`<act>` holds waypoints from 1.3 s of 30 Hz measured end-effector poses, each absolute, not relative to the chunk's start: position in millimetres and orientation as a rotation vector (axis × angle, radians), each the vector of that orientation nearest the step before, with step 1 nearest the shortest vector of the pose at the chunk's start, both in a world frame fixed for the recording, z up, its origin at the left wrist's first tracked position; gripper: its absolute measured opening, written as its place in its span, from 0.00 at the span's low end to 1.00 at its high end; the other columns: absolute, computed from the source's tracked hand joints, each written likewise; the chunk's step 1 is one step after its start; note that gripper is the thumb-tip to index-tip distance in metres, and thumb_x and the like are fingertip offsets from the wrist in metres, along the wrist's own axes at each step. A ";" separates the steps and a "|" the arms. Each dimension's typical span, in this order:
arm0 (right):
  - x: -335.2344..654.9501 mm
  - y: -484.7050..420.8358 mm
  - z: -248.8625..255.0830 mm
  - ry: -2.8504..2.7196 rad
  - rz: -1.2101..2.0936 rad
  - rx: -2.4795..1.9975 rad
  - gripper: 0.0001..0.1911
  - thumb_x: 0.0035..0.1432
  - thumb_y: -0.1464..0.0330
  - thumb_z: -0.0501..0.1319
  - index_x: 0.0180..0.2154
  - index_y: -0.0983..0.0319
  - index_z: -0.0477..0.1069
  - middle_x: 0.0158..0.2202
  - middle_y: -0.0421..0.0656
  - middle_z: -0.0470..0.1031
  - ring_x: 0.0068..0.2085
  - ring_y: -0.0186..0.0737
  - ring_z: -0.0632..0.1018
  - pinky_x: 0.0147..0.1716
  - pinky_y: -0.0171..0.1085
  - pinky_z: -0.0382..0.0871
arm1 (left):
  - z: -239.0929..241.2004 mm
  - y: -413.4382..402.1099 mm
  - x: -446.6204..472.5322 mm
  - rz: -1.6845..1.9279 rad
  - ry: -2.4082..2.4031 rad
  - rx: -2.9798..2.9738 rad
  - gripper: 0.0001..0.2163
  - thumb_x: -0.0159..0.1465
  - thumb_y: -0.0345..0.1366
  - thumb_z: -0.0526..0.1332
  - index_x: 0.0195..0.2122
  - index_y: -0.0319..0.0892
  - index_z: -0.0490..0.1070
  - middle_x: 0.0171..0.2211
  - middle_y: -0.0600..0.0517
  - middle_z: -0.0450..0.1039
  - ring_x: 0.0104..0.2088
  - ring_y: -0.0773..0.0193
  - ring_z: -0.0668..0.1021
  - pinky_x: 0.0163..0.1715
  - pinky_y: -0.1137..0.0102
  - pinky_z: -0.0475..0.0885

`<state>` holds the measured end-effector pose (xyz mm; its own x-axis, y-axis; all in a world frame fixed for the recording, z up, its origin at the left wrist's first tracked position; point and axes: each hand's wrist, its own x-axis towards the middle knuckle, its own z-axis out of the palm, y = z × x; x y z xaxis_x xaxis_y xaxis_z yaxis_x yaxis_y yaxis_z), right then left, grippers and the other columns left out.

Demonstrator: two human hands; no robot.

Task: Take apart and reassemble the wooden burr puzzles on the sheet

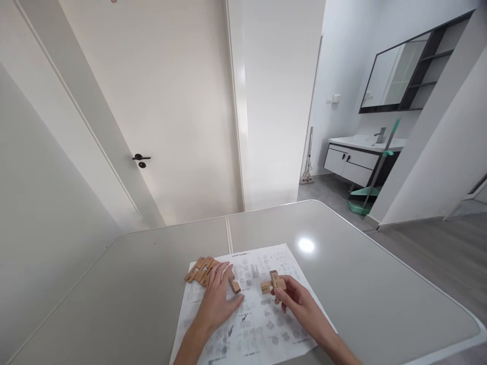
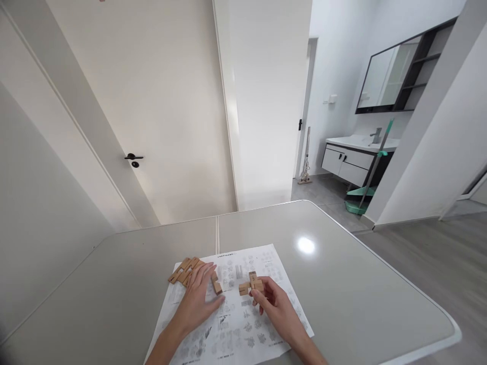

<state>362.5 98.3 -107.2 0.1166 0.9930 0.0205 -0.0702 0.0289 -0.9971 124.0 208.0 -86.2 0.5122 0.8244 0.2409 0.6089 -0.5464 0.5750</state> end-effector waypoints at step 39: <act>301.5 41.1 -72.6 -1.088 1.560 -0.511 0.55 0.57 0.61 0.74 0.73 0.52 0.40 0.37 0.43 0.82 0.39 0.45 0.83 0.47 0.51 0.73 | -44.9 138.7 112.2 0.693 0.892 2.448 0.12 0.73 0.45 0.53 0.44 0.46 0.74 0.39 0.48 0.80 0.39 0.55 0.80 0.41 0.65 0.74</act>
